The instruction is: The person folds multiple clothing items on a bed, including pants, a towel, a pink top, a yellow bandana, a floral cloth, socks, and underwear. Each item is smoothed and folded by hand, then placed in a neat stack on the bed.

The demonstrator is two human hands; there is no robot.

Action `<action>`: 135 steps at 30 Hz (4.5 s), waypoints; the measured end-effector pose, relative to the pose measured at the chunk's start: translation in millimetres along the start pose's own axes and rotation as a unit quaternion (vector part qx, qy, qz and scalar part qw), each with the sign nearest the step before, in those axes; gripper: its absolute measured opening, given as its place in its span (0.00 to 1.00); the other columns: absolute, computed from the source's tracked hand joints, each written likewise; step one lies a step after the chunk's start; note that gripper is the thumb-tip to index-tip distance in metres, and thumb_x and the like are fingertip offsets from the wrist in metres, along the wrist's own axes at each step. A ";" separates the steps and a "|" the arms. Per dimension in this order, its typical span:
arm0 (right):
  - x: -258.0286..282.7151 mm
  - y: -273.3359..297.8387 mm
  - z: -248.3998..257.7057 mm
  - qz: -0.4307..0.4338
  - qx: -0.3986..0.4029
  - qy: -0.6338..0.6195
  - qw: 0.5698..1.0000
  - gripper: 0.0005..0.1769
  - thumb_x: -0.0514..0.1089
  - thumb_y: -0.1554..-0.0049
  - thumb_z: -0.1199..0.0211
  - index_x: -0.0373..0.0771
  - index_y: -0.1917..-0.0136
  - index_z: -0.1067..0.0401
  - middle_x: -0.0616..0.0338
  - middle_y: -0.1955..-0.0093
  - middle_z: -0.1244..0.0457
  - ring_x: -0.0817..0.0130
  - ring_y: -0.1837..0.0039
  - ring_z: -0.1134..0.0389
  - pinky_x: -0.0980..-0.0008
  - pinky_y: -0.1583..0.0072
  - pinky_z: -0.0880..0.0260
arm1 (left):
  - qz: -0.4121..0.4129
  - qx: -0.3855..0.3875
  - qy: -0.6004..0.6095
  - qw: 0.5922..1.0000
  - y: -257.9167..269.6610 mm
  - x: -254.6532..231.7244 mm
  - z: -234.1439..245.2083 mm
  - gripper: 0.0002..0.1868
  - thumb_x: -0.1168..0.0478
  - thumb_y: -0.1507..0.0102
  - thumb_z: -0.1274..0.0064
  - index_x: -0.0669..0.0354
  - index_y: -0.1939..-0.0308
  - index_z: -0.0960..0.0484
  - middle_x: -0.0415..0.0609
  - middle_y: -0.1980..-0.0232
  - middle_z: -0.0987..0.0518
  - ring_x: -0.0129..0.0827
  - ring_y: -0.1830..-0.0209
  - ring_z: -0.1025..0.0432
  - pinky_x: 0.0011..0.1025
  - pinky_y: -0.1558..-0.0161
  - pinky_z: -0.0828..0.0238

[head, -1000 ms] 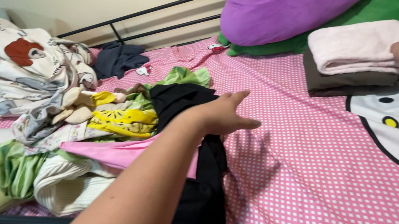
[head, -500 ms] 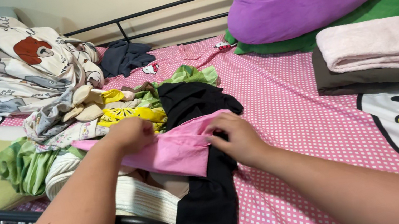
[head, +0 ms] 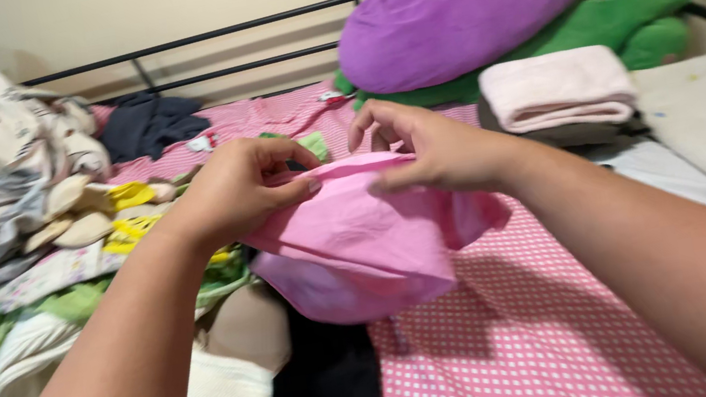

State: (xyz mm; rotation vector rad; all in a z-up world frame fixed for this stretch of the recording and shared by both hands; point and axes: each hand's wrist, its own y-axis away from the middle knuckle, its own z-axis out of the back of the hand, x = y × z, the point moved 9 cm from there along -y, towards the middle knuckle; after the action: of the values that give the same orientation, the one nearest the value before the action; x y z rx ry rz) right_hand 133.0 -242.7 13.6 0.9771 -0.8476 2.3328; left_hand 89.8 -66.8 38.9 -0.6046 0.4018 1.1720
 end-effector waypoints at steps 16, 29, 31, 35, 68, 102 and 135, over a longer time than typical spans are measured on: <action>-12.5 214.4 109.4 -0.237 -0.200 -0.269 0.912 0.08 0.43 0.39 0.41 0.38 0.51 0.25 0.64 0.59 0.32 0.74 0.57 0.31 0.72 0.53 0.28 | 0.042 0.116 0.319 0.940 -18.8 -81.3 -115.6 0.17 0.51 0.30 0.52 0.59 0.64 0.17 0.34 0.75 0.25 0.16 0.82 0.36 0.22 0.80 0.39; -9.5 303.7 189.9 -0.372 -0.076 -0.113 0.918 0.19 0.39 0.45 0.41 0.29 0.42 0.23 0.53 0.60 0.29 0.71 0.63 0.30 0.70 0.61 0.28 | -0.046 0.363 0.494 0.788 -13.7 -92.9 -166.5 0.17 0.57 0.31 0.48 0.60 0.40 0.24 0.52 0.47 0.22 0.38 0.49 0.28 0.39 0.48 0.31; -4.0 300.9 210.0 -0.266 -0.166 -0.204 0.927 0.22 0.40 0.41 0.44 0.26 0.37 0.28 0.51 0.52 0.27 0.71 0.55 0.26 0.70 0.52 0.24 | -0.128 0.331 0.630 0.691 -16.5 -100.8 -141.8 0.29 0.52 0.32 0.51 0.51 0.28 0.31 0.58 0.33 0.24 0.46 0.34 0.29 0.46 0.34 0.34; -61.6 293.6 205.0 -0.244 -0.215 -0.356 0.876 0.23 0.36 0.38 0.43 0.27 0.31 0.35 0.48 0.41 0.32 0.65 0.43 0.27 0.63 0.38 0.26 | -0.031 0.118 0.741 0.661 -33.7 -61.5 -173.3 0.42 0.38 0.33 0.61 0.61 0.23 0.40 0.58 0.22 0.34 0.48 0.22 0.40 0.45 0.23 0.47; -122.2 438.2 262.7 -0.207 -0.525 -0.414 0.714 0.22 0.49 0.34 0.53 0.28 0.39 0.31 0.42 0.37 0.31 0.52 0.34 0.28 0.50 0.32 0.32 | 0.287 -0.294 0.196 0.890 2.8 124.7 -184.1 0.19 0.54 0.33 0.50 0.67 0.68 0.16 0.55 0.71 0.20 0.41 0.73 0.26 0.41 0.69 0.30; -183.6 398.8 122.4 -0.277 -0.513 -0.449 0.677 0.09 0.42 0.41 0.41 0.38 0.48 0.27 0.56 0.54 0.31 0.64 0.53 0.30 0.64 0.48 0.26 | 0.353 -0.080 0.676 0.642 -36.5 147.9 -285.9 0.08 0.60 0.30 0.51 0.62 0.57 0.23 0.46 0.64 0.21 0.32 0.69 0.24 0.30 0.65 0.21; -130.8 591.7 155.6 -0.415 -0.271 -0.192 0.847 0.10 0.37 0.38 0.34 0.30 0.46 0.31 0.53 0.56 0.35 0.67 0.55 0.37 0.64 0.55 0.40 | 0.087 0.162 0.193 0.964 126.4 -3.4 -187.6 0.19 0.54 0.34 0.51 0.65 0.55 0.12 0.50 0.67 0.13 0.25 0.66 0.27 0.29 0.58 0.25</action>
State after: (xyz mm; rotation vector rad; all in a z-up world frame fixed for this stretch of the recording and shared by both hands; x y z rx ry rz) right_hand -78.6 -787.4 -209.8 1.2318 -0.9063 1.0954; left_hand -27.0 -154.7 -133.7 -0.5151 0.9780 1.1211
